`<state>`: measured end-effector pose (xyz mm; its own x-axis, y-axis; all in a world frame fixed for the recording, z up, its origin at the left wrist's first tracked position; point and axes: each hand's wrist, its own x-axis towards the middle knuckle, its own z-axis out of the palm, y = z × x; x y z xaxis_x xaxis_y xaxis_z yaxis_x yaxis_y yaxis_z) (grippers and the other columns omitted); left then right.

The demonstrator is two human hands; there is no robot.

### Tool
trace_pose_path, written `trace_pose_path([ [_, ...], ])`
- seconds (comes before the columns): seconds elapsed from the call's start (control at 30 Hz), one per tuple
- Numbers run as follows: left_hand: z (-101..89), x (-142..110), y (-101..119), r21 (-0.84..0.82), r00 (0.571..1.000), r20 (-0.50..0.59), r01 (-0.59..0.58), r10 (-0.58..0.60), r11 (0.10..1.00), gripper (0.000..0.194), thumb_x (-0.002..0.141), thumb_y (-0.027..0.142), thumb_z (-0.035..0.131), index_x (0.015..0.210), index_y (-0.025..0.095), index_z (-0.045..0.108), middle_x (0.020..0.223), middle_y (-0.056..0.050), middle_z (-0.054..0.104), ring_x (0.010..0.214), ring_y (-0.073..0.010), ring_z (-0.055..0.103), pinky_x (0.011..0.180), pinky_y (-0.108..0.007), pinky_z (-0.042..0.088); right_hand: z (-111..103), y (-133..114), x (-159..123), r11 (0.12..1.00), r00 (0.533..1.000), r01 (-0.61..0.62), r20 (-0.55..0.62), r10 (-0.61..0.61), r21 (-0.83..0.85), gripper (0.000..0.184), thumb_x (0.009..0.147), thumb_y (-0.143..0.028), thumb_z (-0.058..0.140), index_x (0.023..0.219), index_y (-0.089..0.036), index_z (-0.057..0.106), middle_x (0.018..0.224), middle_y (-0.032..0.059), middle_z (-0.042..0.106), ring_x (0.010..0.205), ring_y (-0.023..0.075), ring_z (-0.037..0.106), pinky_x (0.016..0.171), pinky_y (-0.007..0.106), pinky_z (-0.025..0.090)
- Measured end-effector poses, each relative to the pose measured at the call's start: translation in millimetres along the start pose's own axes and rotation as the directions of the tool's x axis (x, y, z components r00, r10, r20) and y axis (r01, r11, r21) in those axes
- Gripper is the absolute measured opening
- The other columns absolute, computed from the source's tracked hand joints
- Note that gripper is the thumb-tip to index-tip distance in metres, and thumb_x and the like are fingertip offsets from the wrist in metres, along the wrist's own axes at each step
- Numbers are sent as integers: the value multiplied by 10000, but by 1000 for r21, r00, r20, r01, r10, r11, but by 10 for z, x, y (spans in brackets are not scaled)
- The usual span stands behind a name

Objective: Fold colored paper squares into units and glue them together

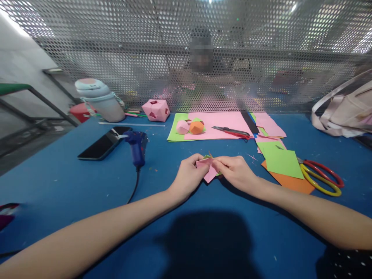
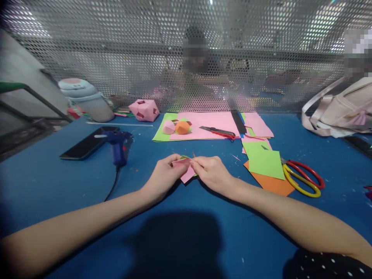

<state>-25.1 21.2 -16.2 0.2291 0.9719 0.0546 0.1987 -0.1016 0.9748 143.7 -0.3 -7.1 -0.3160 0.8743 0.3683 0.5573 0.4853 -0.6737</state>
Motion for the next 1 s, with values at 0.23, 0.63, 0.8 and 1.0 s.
trace_pose_path([
  [0.23,4,-21,43,4,999,33,-22,22,1000,138,741,275,608,792,150,637,690,9,610,633,-123,530,574,-219,402,10,17,-5,996,998,-64,15,63,55,366,943,-315,396,638,-168,534,530,-33,551,500,85,538,546,210,372],
  [0.63,-24,-60,129,65,989,72,-134,129,989,255,841,376,523,861,176,681,790,-15,655,722,-149,549,665,-233,417,-21,10,-17,998,999,-51,12,51,47,362,930,-280,401,585,-180,446,520,-46,491,482,78,519,527,209,358],
  [0.8,-32,-56,144,70,987,91,-138,131,988,261,850,376,513,842,169,673,779,-9,639,712,-143,532,649,-227,404,-26,0,-24,1000,1000,-14,5,14,23,354,928,-247,395,584,-176,446,513,-48,489,478,71,489,525,210,339],
  [1.0,-19,-63,142,-42,989,100,-102,105,994,254,842,367,528,888,163,672,842,-26,663,764,-150,557,710,-245,426,-45,-1,-19,997,999,-45,0,45,62,351,924,-256,403,586,-177,461,526,-44,505,484,77,517,526,209,360],
])
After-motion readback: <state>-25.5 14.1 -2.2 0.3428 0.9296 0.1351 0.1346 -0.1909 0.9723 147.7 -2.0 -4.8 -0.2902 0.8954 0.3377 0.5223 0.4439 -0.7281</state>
